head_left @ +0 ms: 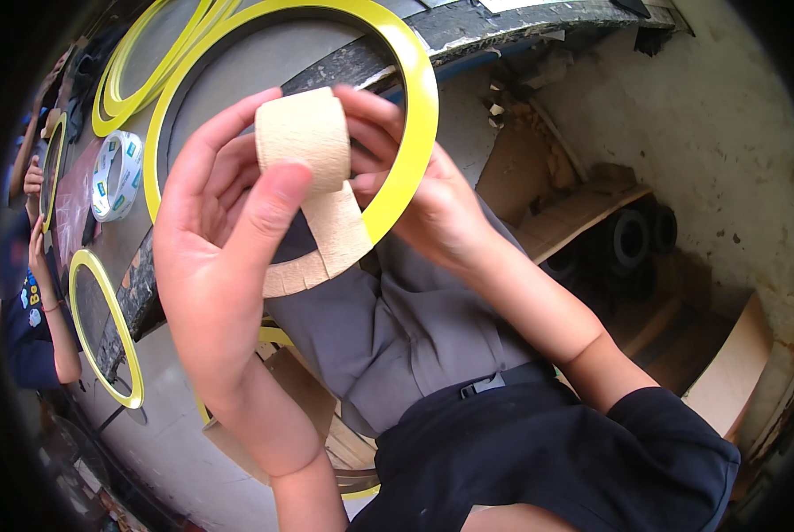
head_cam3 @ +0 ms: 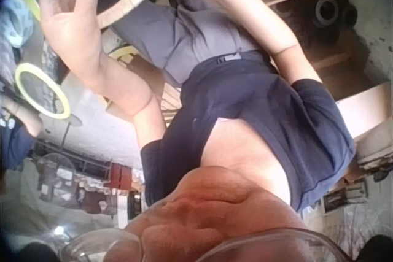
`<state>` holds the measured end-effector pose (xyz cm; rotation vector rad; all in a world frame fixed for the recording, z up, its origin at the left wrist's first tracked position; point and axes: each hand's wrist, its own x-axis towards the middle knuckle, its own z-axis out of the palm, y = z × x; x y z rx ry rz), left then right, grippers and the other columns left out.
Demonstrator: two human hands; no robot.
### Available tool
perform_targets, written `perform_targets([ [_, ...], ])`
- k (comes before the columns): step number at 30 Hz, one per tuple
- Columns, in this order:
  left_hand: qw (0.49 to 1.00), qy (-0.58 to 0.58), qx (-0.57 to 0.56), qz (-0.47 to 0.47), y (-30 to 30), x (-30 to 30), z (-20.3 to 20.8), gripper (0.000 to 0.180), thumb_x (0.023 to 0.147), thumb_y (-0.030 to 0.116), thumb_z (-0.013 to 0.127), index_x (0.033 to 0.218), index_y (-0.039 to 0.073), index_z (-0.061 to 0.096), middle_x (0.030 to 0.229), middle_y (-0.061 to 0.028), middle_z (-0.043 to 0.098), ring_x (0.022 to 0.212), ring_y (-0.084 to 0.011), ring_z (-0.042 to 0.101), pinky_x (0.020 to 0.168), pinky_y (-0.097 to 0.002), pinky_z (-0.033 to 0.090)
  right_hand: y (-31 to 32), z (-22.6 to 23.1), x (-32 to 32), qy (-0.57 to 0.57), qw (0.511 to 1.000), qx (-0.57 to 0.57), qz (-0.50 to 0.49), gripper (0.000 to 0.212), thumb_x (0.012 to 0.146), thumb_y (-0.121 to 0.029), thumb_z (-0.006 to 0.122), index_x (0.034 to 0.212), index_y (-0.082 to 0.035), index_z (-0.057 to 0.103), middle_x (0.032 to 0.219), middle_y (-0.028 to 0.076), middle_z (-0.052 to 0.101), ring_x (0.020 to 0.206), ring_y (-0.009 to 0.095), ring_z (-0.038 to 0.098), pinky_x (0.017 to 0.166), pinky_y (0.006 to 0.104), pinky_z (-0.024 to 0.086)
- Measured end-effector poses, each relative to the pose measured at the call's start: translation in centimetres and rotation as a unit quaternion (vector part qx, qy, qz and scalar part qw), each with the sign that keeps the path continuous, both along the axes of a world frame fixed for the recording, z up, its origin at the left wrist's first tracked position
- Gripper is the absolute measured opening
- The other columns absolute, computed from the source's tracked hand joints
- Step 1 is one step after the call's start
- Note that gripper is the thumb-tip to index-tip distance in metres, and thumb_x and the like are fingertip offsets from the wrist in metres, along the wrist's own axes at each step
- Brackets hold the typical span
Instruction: Manual application of adhesive strips and tape to circular wooden speaker components.
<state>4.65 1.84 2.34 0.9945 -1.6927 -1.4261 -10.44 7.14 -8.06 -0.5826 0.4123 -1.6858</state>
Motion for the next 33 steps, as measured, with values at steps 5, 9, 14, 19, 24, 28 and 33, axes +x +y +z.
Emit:
perform_targets([
  [5, 0.988, 0.041, -0.103, -0.104, -0.3, 1.7, -0.3, 0.071, 0.085, 0.026, 0.081, 0.142, -0.003, 0.052, 0.129, -0.0176, 0.065, 0.120, -0.0229, 0.063, 0.104, -0.0344, 0.048, 5.0, 4.5, -6.3, 0.353, 0.905, 0.238, -0.004, 0.017, 0.094, -0.008, 0.051, 0.085, -0.002, 0.065, 0.083, 0.003, 0.070, 0.072, 0.007, 0.065, 0.056, 0.0182, 0.044],
  [9, 0.946, 0.059, -0.268, -0.169, -1.2, 2.3, -1.8, 0.083, 0.067, 0.017, 0.088, 0.140, -0.002, 0.054, 0.132, -0.0203, 0.063, 0.122, -0.0288, 0.062, 0.108, -0.0390, 0.047, 5.4, 9.8, -4.8, 0.462, 0.868, 0.063, -0.169, 0.061, 0.087, -0.047, 0.063, 0.128, -0.003, 0.052, 0.118, 0.015, 0.064, 0.102, 0.016, 0.061, 0.071, 0.0260, 0.046],
  [14, 0.950, 0.058, -0.270, -0.149, 0.2, 2.3, -1.3, 0.075, 0.067, 0.008, 0.079, 0.139, 0.001, 0.056, 0.127, -0.0176, 0.067, 0.126, -0.0307, 0.060, 0.109, -0.0418, 0.045, 3.0, 10.6, -4.0, 0.593, 0.799, -0.094, -0.011, 0.093, 0.069, -0.042, 0.092, 0.141, 0.003, 0.054, 0.134, 0.018, 0.063, 0.125, 0.027, 0.061, 0.105, 0.0398, 0.047],
  [19, 0.921, 0.006, -0.373, -0.110, 1.0, 3.5, -1.6, 0.073, 0.073, 0.011, 0.078, 0.141, 0.002, 0.053, 0.131, -0.0212, 0.063, 0.127, -0.0336, 0.056, 0.112, -0.0457, 0.040, 3.0, 10.2, -4.2, 0.596, 0.794, -0.116, -0.004, 0.085, 0.071, -0.032, 0.092, 0.140, 0.001, 0.054, 0.125, 0.016, 0.068, 0.115, 0.029, 0.068, 0.100, 0.0396, 0.052],
  [24, 0.849, -0.195, -0.467, -0.150, 1.8, 5.1, -2.4, 0.050, 0.068, 0.010, 0.080, 0.117, 0.007, 0.071, 0.111, -0.0110, 0.069, 0.097, -0.0279, 0.066, 0.087, -0.0402, 0.050, 4.5, 9.8, -4.8, 0.620, 0.755, -0.214, 0.012, 0.069, 0.074, -0.033, 0.089, 0.128, 0.003, 0.067, 0.116, 0.016, 0.073, 0.104, 0.032, 0.070, 0.096, 0.0436, 0.053],
  [28, 0.842, -0.147, -0.511, -0.089, 1.5, 5.3, -4.2, 0.038, 0.071, 0.004, 0.073, 0.109, 0.008, 0.075, 0.101, -0.0070, 0.071, 0.083, -0.0247, 0.066, 0.076, -0.0377, 0.049, 5.9, 8.4, -4.1, 0.655, 0.701, -0.280, 0.038, 0.043, 0.089, -0.025, 0.077, 0.125, -0.002, 0.069, 0.112, 0.011, 0.072, 0.102, 0.022, 0.070, 0.094, 0.0384, 0.054],
  [33, 0.832, -0.125, -0.535, -0.073, 0.9, 4.6, -4.7, 0.034, 0.071, 0.008, 0.072, 0.106, 0.008, 0.076, 0.101, -0.0088, 0.072, 0.083, -0.0242, 0.066, 0.075, -0.0368, 0.049, 7.6, 3.9, -3.7, 0.725, 0.631, -0.274, -0.031, 0.048, 0.083, -0.023, 0.075, 0.127, -0.006, 0.065, 0.119, 0.008, 0.068, 0.105, 0.022, 0.068, 0.090, 0.0358, 0.054],
])
